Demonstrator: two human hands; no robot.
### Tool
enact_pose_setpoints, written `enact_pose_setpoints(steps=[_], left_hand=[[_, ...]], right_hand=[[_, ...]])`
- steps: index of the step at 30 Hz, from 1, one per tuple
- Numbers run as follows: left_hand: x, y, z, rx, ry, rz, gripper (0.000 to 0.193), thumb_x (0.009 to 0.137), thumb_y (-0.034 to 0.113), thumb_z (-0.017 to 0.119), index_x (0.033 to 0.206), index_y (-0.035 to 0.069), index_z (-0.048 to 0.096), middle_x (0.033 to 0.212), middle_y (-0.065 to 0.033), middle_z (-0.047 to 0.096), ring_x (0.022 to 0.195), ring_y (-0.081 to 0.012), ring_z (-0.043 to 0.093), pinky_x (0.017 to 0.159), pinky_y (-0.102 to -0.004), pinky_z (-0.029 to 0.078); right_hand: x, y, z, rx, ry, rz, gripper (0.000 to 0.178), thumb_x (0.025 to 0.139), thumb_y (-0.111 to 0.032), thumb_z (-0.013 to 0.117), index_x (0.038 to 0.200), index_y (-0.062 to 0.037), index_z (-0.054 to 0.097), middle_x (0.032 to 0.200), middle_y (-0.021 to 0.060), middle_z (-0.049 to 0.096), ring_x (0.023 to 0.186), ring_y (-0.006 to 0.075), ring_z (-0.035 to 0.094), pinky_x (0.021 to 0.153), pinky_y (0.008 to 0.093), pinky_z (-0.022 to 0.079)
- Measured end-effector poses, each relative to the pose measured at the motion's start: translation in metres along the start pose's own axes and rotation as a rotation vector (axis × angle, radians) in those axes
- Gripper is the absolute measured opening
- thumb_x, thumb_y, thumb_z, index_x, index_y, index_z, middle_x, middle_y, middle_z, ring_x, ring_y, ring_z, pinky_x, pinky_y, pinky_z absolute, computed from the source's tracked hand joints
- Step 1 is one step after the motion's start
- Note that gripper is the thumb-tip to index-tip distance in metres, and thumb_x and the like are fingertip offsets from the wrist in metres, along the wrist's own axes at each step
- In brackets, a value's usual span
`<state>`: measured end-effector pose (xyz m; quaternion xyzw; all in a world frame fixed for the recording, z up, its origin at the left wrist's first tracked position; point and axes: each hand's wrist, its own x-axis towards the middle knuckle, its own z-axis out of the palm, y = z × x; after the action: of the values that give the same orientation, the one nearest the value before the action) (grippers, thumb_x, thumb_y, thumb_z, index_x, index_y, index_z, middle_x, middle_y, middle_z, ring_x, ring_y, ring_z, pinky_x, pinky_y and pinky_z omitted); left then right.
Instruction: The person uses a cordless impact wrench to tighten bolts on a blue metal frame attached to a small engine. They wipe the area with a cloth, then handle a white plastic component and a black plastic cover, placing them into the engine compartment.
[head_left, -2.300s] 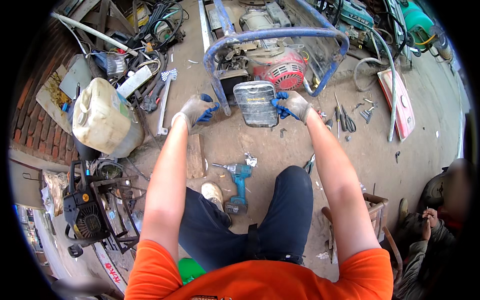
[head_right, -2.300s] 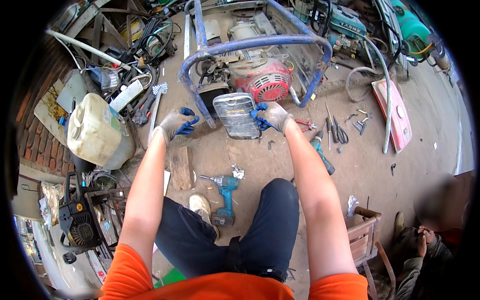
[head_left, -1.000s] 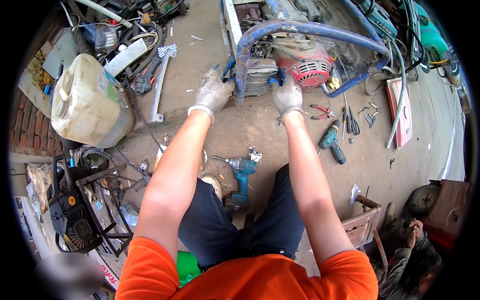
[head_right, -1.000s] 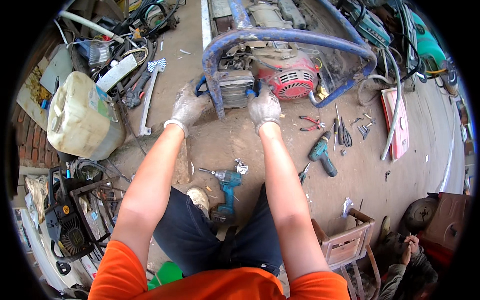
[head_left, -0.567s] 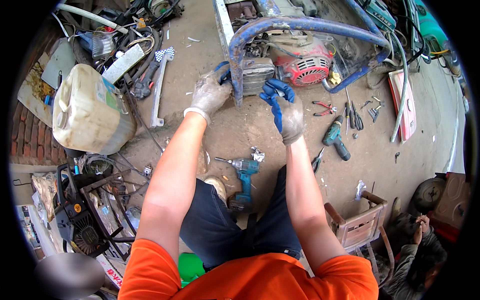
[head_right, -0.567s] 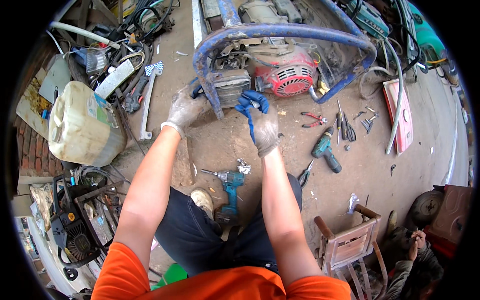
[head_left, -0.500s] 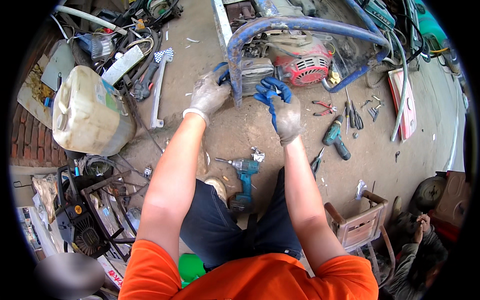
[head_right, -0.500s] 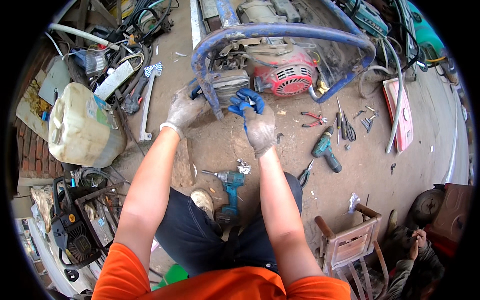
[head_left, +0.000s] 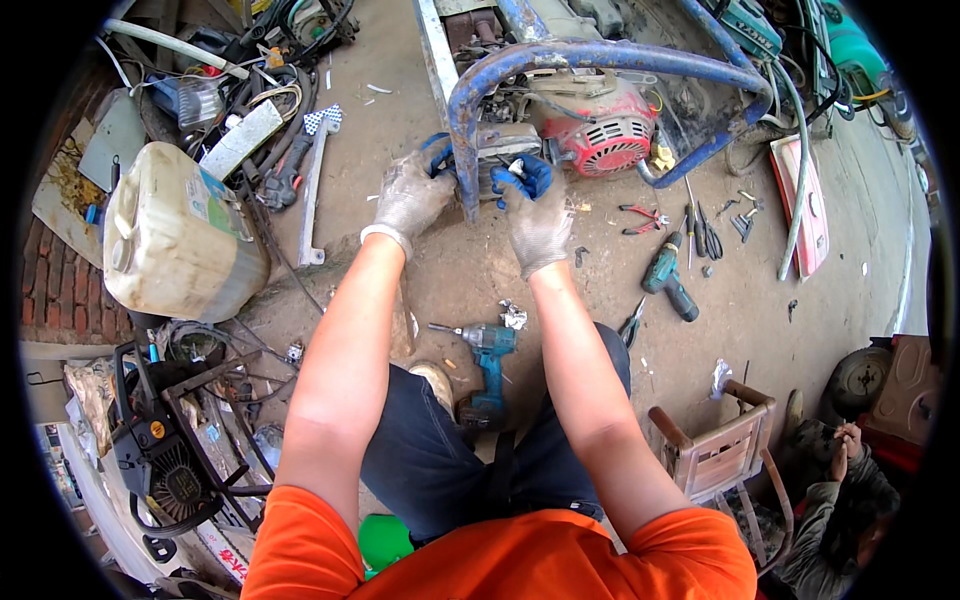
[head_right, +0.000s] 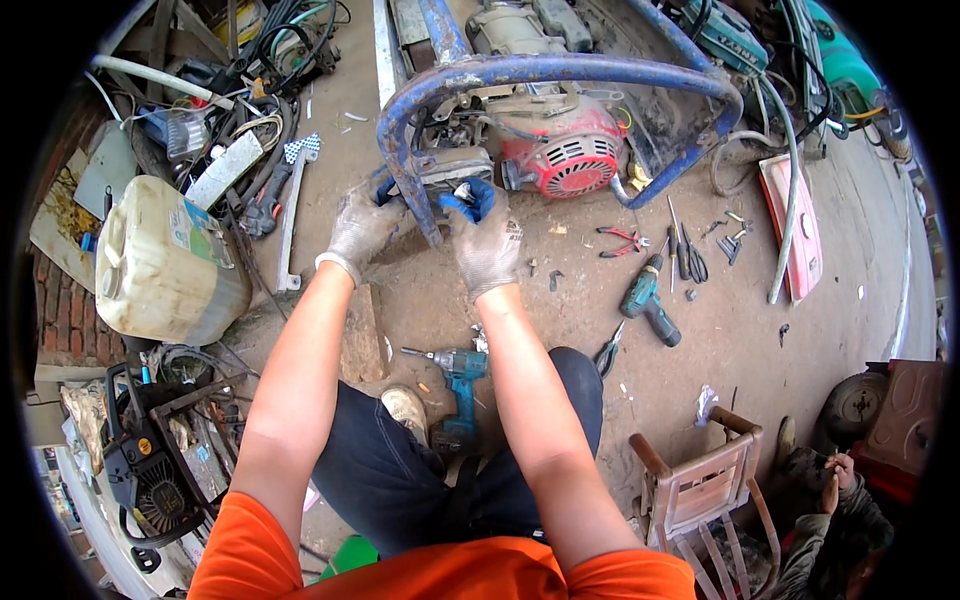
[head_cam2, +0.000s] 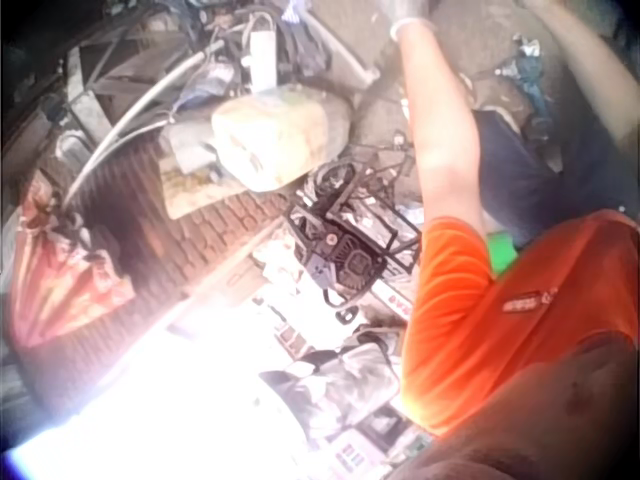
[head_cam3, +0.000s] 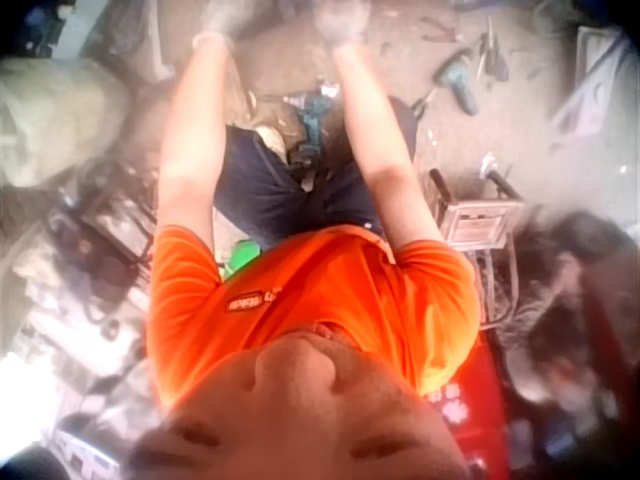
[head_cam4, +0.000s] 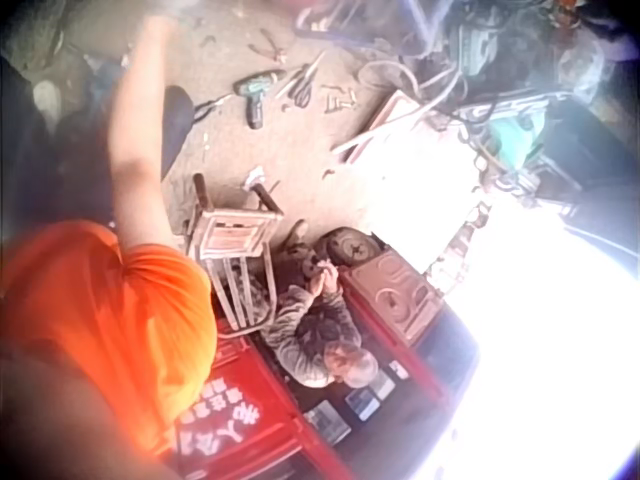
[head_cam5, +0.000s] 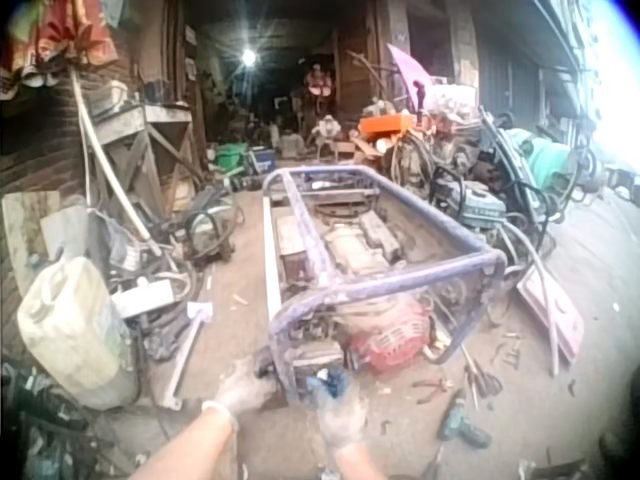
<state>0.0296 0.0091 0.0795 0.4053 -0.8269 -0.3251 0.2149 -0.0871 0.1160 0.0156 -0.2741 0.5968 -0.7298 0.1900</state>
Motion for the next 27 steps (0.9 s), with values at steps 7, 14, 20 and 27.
enact_pose_setpoints(steps=[7, 14, 20, 27], left_hand=[[0.001, 0.001, -0.001, -0.097, -0.012, 0.040, 0.041, 0.078, 0.020, 0.061, 0.118, 0.009, 0.062, 0.067, -0.0040, 0.061, 0.056, -0.0107, 0.052, 0.056, -0.0284, 0.045], [0.000, -0.001, -0.004, -0.121, -0.021, 0.040, 0.038, 0.078, 0.018, 0.061, 0.115, 0.008, 0.063, 0.073, -0.0055, 0.060, 0.064, -0.0137, 0.053, 0.061, -0.0291, 0.044], [0.003, -0.001, -0.003, -0.094, -0.046, -0.004, 0.044, 0.075, 0.020, 0.059, 0.117, 0.007, 0.061, 0.102, -0.0183, 0.063, 0.093, -0.0310, 0.060, 0.083, -0.0363, 0.046], [0.004, -0.005, 0.000, -0.148, -0.022, 0.068, 0.029, 0.079, 0.015, 0.060, 0.107, 0.006, 0.065, 0.071, -0.0014, 0.060, 0.059, -0.0094, 0.049, 0.057, -0.0261, 0.042]], right_hand=[[-0.004, 0.011, 0.007, -0.337, 0.082, 0.034, 0.031, 0.078, -0.019, 0.069, 0.099, 0.0020, 0.060, 0.090, 0.0187, 0.066, 0.079, 0.0307, 0.066, 0.073, 0.0380, 0.051], [-0.004, -0.035, 0.017, -0.874, 0.015, -0.077, 0.029, 0.080, -0.027, 0.063, 0.094, -0.0012, 0.063, 0.083, 0.0242, 0.064, 0.077, 0.0380, 0.064, 0.070, 0.0438, 0.051], [0.007, -0.044, 0.006, 0.243, -0.136, 0.526, 0.027, 0.086, -0.029, 0.061, 0.091, -0.0030, 0.065, 0.069, 0.0086, 0.065, 0.047, 0.0166, 0.054, 0.044, 0.0296, 0.043], [-0.010, -0.009, 0.012, 0.299, 0.008, 0.322, 0.029, 0.085, -0.031, 0.064, 0.096, -0.0040, 0.064, 0.077, 0.0066, 0.064, 0.048, 0.0107, 0.050, 0.043, 0.0266, 0.042]])
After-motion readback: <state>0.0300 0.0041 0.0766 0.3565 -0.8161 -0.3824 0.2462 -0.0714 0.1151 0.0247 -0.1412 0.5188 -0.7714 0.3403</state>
